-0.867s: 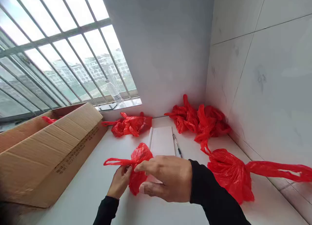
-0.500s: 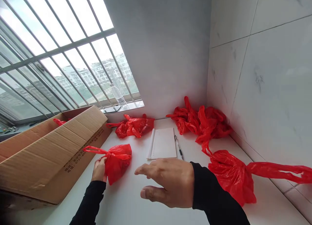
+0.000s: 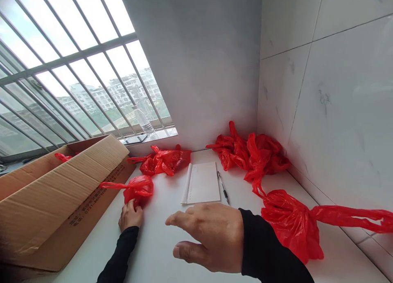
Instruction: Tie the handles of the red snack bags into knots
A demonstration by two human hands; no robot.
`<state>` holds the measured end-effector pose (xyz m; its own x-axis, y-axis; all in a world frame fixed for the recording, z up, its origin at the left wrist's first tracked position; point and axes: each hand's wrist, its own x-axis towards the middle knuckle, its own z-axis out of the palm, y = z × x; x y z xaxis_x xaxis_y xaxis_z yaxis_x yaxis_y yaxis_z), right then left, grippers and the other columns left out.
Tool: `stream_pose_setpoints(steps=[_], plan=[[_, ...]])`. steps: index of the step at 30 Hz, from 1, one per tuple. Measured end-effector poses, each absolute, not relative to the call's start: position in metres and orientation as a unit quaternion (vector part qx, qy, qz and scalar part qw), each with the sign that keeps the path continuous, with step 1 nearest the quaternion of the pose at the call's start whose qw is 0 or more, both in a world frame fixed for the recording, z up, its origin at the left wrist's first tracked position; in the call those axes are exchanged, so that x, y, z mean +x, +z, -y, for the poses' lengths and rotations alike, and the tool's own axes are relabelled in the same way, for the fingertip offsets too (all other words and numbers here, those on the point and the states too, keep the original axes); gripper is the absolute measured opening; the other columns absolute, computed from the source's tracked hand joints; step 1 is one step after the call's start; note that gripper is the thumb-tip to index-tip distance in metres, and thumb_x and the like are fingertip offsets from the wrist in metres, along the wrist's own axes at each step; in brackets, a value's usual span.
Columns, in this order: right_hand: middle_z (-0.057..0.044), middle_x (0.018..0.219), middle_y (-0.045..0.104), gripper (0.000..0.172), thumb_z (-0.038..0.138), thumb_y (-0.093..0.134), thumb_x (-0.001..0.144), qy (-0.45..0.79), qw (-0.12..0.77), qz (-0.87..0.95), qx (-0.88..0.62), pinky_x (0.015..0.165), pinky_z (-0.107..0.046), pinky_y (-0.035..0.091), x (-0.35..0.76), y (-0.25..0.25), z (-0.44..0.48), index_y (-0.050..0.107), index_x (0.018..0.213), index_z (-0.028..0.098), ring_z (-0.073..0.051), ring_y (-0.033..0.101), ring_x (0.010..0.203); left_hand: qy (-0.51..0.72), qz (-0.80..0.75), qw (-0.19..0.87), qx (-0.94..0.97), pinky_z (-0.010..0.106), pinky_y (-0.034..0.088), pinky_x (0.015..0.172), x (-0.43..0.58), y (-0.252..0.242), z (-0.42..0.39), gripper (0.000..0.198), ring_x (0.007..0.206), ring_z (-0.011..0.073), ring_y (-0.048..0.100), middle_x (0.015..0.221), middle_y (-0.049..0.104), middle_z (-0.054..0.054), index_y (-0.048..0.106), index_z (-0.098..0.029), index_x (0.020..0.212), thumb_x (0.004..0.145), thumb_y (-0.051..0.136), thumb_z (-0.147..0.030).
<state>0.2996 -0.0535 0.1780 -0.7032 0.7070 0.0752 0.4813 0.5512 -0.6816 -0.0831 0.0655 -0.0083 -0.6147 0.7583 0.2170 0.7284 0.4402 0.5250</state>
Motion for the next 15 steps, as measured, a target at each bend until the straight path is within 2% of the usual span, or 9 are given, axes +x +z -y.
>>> stream_pose_setpoints(steps=[2,4,6,8,9,11,13,15], plan=[[-0.008,0.116,0.072,0.047,0.044,0.054,0.097,0.325,0.166,0.864,-0.347,0.093,-0.035,0.047,0.298,0.178,0.053,0.056,0.139,0.025,-0.027,0.065,0.111,0.294,-0.837,0.015,0.461,0.057,0.040,0.108,-0.086,-0.007,-0.077,0.033,0.123,0.0277,0.056,0.132,0.060,0.010,0.062,-0.016,0.121,0.092,0.062,-0.032],[-0.008,0.115,0.072,0.047,0.044,0.055,0.096,0.328,0.158,0.863,-0.350,0.091,-0.035,0.048,0.295,0.178,0.053,0.055,0.140,0.026,-0.027,0.065,0.110,0.309,-0.820,-0.008,0.481,0.059,0.032,0.112,-0.081,-0.006,-0.080,0.031,0.129,0.0306,0.051,0.134,0.058,0.013,0.062,-0.015,0.120,0.091,0.061,-0.024],[-0.008,0.114,0.072,0.048,0.045,0.055,0.096,0.328,0.143,0.865,-0.352,0.089,-0.036,0.048,0.293,0.177,0.052,0.054,0.141,0.027,-0.028,0.065,0.108,0.342,-0.801,-0.040,0.490,0.057,0.025,0.116,-0.066,-0.006,-0.076,0.037,0.137,0.0343,0.042,0.143,0.050,0.018,0.061,-0.014,0.123,0.087,0.057,-0.017],[-0.008,0.112,0.072,0.050,0.046,0.054,0.096,0.325,0.124,0.869,-0.352,0.088,-0.037,0.048,0.291,0.175,0.051,0.053,0.142,0.027,-0.028,0.065,0.106,0.383,-0.780,-0.066,0.491,0.055,0.024,0.116,-0.042,-0.008,-0.068,0.043,0.142,0.0369,0.035,0.150,0.040,0.020,0.059,-0.013,0.127,0.085,0.053,-0.017],[-0.008,0.112,0.072,0.050,0.047,0.054,0.096,0.324,0.118,0.870,-0.352,0.088,-0.037,0.048,0.290,0.173,0.050,0.052,0.142,0.028,-0.028,0.065,0.105,0.401,-0.768,-0.070,0.495,0.055,0.025,0.115,-0.027,-0.010,-0.063,0.043,0.141,0.0373,0.035,0.149,0.041,0.020,0.059,-0.013,0.127,0.085,0.051,-0.018],[-0.007,0.113,0.072,0.050,0.048,0.054,0.096,0.328,0.115,0.868,-0.355,0.089,-0.037,0.048,0.287,0.168,0.048,0.052,0.142,0.029,-0.028,0.065,0.106,0.424,-0.732,-0.043,0.531,0.052,0.034,0.110,0.006,-0.016,-0.055,0.039,0.128,0.0334,0.050,0.135,0.056,0.015,0.061,-0.017,0.121,0.085,0.049,-0.020],[-0.007,0.115,0.072,0.049,0.049,0.054,0.096,0.335,0.112,0.863,-0.361,0.091,-0.037,0.047,0.283,0.163,0.045,0.052,0.141,0.030,-0.027,0.065,0.106,0.436,-0.686,0.009,0.582,0.043,0.047,0.097,0.039,-0.024,-0.048,0.034,0.101,0.0248,0.064,0.111,0.068,0.008,0.063,-0.021,0.116,0.086,0.048,-0.023],[-0.006,0.113,0.072,0.048,0.049,0.054,0.096,0.336,0.104,0.863,-0.363,0.091,-0.036,0.047,0.280,0.159,0.042,0.054,0.139,0.029,-0.027,0.065,0.105,0.446,-0.648,0.054,0.615,0.036,0.051,0.085,0.066,-0.031,-0.043,0.031,0.083,0.0193,0.065,0.095,0.070,0.004,0.063,-0.021,0.114,0.088,0.046,-0.027]])
